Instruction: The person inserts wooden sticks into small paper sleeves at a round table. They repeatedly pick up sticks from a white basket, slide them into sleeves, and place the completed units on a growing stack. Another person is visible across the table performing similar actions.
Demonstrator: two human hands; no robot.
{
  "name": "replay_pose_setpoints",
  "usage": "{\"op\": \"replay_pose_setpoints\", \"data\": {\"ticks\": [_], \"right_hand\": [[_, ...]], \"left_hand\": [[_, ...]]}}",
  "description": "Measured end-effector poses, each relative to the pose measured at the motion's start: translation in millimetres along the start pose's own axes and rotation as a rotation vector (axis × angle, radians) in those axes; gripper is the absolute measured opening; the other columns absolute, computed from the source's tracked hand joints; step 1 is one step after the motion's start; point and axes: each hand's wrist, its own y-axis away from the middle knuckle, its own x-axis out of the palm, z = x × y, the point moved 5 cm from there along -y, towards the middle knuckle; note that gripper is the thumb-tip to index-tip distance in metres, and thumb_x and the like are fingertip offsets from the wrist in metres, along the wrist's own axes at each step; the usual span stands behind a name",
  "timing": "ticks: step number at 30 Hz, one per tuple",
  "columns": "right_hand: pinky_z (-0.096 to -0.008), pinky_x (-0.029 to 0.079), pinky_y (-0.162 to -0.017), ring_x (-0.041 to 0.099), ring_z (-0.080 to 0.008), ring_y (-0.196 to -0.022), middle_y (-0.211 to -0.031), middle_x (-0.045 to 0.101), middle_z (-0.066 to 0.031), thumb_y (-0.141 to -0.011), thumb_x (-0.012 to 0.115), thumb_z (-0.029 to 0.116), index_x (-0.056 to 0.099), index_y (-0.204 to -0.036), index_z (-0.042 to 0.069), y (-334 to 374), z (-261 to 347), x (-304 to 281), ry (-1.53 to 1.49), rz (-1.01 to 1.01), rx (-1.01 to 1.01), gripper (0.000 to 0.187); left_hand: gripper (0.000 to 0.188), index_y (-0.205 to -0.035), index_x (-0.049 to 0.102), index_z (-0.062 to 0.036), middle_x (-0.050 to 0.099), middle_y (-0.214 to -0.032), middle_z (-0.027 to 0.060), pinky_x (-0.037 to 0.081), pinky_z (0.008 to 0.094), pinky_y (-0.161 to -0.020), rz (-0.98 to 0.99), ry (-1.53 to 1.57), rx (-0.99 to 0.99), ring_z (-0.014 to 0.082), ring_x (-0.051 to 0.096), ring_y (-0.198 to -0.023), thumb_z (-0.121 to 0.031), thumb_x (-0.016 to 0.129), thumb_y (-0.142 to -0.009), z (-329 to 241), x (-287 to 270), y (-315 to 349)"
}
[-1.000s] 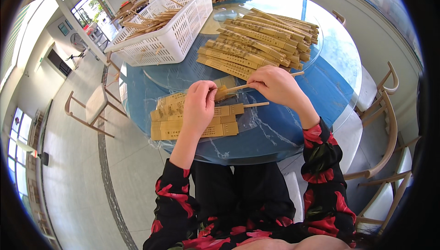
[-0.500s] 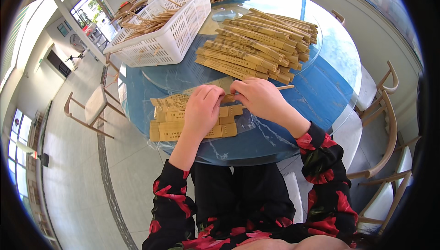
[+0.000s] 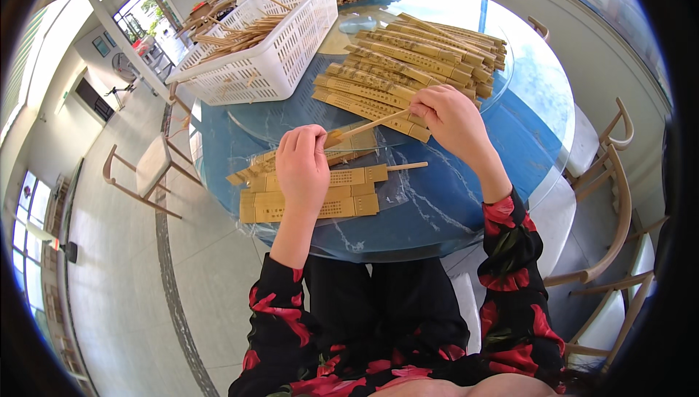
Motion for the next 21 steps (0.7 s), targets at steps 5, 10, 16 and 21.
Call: {"op": "replay_pose_setpoints", "data": {"ticks": [5, 10, 16, 21], "right_hand": [[-0.0447, 0.052, -0.081, 0.065, -0.0363, -0.093, -0.090, 0.070, -0.0139, -0.096, 0.063, 0.018, 0.069, -0.096, 0.004, 4.8, 15.7, 22.7, -0.161, 0.154, -0.056, 0.015], [-0.0467, 0.050, -0.077, 0.064, -0.0392, -0.088, -0.086, 0.068, -0.0151, -0.100, 0.057, 0.017, 0.066, -0.103, 0.005, 13.3, 27.3, 39.9, -0.328, 0.228, -0.037, 0.016], [-0.0239, 0.046, -0.065, 0.056, -0.0079, -0.072, -0.078, 0.061, -0.0009, -0.108, 0.050, 0.012, 0.066, -0.110, 0.002, 2.7, 16.5, 31.1, -0.678, 0.242, 0.147, 0.019], [-0.0221, 0.049, -0.073, 0.059, -0.0068, -0.080, -0.090, 0.065, 0.0005, -0.109, 0.050, 0.016, 0.065, -0.112, 0.004, 5.2, 10.1, 31.6, -1.087, 0.316, 0.255, 0.019]], "left_hand": [[0.010, -0.093, 0.062, -0.0063, 0.067, -0.092, 0.0059, 0.052, 0.0398, -0.078, 0.031, 0.016, 0.034, 0.0292, 0.065, -0.089, 0.000, 0.068, -0.089, -4.7, 6.1, 2.6], [0.006, -0.093, 0.063, -0.0038, 0.068, -0.091, 0.0074, 0.051, 0.0390, -0.078, 0.050, 0.056, 0.056, 0.0301, 0.063, -0.088, 0.000, 0.067, -0.090, -10.2, 9.1, 0.8], [0.009, -0.094, 0.062, -0.0043, 0.067, -0.092, 0.0074, 0.052, 0.0398, -0.078, 0.014, 0.054, 0.021, 0.0300, 0.064, -0.089, 0.001, 0.068, -0.088, -5.5, 2.2, 1.0], [0.008, -0.095, 0.063, -0.0035, 0.067, -0.092, 0.0086, 0.052, 0.0392, -0.079, -0.005, 0.077, -0.004, 0.0310, 0.064, -0.089, 0.001, 0.067, -0.090, -4.6, 0.7, 1.4]]}}
